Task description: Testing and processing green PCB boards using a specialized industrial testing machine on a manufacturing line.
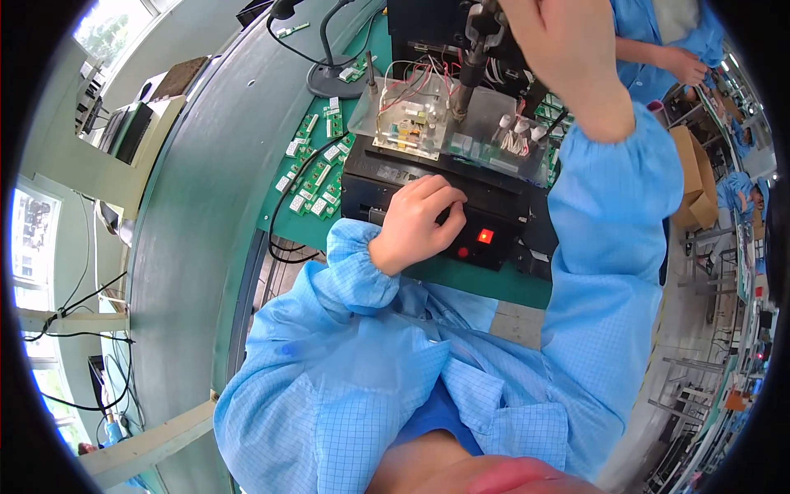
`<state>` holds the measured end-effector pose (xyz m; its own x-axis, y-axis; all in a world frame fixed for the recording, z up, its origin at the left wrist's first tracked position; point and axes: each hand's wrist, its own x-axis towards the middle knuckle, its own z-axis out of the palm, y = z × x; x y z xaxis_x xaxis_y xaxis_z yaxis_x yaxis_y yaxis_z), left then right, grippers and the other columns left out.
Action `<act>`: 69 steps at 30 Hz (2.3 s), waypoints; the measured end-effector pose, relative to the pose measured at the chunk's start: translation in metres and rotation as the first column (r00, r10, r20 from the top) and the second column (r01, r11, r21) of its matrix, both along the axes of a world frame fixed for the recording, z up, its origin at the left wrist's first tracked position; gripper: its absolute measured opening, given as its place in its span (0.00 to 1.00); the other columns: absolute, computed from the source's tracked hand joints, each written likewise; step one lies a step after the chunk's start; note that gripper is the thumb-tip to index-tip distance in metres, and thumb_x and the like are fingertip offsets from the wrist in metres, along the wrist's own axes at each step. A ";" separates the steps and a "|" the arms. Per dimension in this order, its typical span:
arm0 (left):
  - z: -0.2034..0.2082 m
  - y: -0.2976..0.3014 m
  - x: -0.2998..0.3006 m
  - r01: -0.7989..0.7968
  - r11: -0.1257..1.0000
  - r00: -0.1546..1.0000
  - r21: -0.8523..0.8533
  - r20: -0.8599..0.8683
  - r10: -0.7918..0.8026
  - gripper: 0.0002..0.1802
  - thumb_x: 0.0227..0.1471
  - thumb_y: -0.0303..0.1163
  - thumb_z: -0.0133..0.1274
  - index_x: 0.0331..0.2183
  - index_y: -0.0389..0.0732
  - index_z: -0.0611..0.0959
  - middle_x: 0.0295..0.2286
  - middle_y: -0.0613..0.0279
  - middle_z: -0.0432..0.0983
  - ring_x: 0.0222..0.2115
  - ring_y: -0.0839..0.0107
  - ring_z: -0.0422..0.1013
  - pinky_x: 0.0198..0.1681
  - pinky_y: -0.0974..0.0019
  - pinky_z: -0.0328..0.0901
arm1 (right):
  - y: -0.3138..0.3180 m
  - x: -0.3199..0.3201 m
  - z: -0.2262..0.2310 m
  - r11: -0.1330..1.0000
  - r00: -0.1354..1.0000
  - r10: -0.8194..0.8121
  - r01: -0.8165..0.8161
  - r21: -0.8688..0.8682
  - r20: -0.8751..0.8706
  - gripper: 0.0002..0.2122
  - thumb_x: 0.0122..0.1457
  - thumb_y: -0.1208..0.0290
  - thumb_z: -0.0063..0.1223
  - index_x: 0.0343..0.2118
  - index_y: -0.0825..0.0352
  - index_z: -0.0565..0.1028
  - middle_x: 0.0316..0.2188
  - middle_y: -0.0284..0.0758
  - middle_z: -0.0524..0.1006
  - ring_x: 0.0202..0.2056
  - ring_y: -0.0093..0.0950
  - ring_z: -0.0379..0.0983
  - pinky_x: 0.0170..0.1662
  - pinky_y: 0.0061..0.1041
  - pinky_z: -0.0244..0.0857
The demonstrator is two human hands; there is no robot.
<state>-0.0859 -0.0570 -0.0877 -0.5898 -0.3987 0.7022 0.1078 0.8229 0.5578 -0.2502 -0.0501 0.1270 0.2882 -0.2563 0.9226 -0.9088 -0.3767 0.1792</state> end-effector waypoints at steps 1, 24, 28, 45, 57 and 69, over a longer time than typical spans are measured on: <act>0.001 -0.002 -0.002 -0.001 1.000 1.000 0.000 0.000 0.001 0.04 0.41 0.24 0.56 0.26 0.37 0.80 0.23 0.60 0.73 0.24 0.60 0.70 0.31 0.61 0.67 | -0.007 -0.003 0.002 0.997 0.990 0.082 -0.082 -0.007 0.117 0.09 0.60 0.69 0.54 0.38 0.70 0.73 0.24 0.41 0.73 0.23 0.37 0.70 0.29 0.31 0.64; 0.020 -0.009 -0.050 -0.137 0.934 0.932 -0.330 0.275 0.234 0.19 0.45 0.25 0.52 0.43 0.32 0.75 0.44 0.46 0.66 0.45 0.51 0.68 0.36 0.55 0.72 | 0.175 -0.022 -0.124 0.820 0.672 -0.508 0.187 0.540 0.538 0.15 0.62 0.70 0.50 0.19 0.72 0.72 0.11 0.33 0.66 0.16 0.17 0.59 0.21 0.23 0.52; 0.016 -0.010 -0.050 -0.184 0.923 0.941 -0.339 0.210 0.265 0.21 0.44 0.22 0.52 0.44 0.33 0.75 0.45 0.46 0.66 0.47 0.51 0.67 0.37 0.56 0.72 | 0.211 0.009 -0.188 0.816 0.463 -0.562 0.178 0.550 0.686 0.15 0.61 0.72 0.50 0.18 0.72 0.72 0.12 0.31 0.69 0.17 0.15 0.60 0.20 0.21 0.51; 0.040 -0.023 0.076 -0.263 0.949 0.948 -0.172 -0.227 0.222 0.10 0.38 0.22 0.59 0.28 0.42 0.80 0.30 0.61 0.76 0.29 0.62 0.74 0.29 0.64 0.71 | 0.227 0.043 -0.294 0.795 0.437 -0.606 0.318 0.516 0.665 0.17 0.64 0.71 0.47 0.18 0.71 0.71 0.12 0.26 0.63 0.18 0.13 0.53 0.20 0.21 0.44; -0.043 -0.330 0.280 -0.481 0.137 0.705 0.866 0.289 0.648 0.08 0.48 0.28 0.62 0.30 0.33 0.84 0.24 0.61 0.80 0.22 0.76 0.74 0.20 0.75 0.62 | 0.226 0.047 -0.295 0.767 0.458 -0.641 0.396 0.505 0.616 0.16 0.64 0.72 0.46 0.19 0.72 0.71 0.13 0.32 0.68 0.17 0.18 0.57 0.19 0.24 0.48; -0.019 -0.240 0.158 -0.661 0.741 0.627 0.115 0.627 0.462 0.26 0.47 0.53 0.57 0.30 0.37 0.85 0.28 0.52 0.80 0.30 0.55 0.76 0.38 0.57 0.70 | 0.217 0.052 -0.284 0.741 0.391 -0.669 0.417 0.527 0.632 0.14 0.61 0.75 0.47 0.17 0.71 0.70 0.13 0.38 0.68 0.14 0.29 0.62 0.18 0.28 0.52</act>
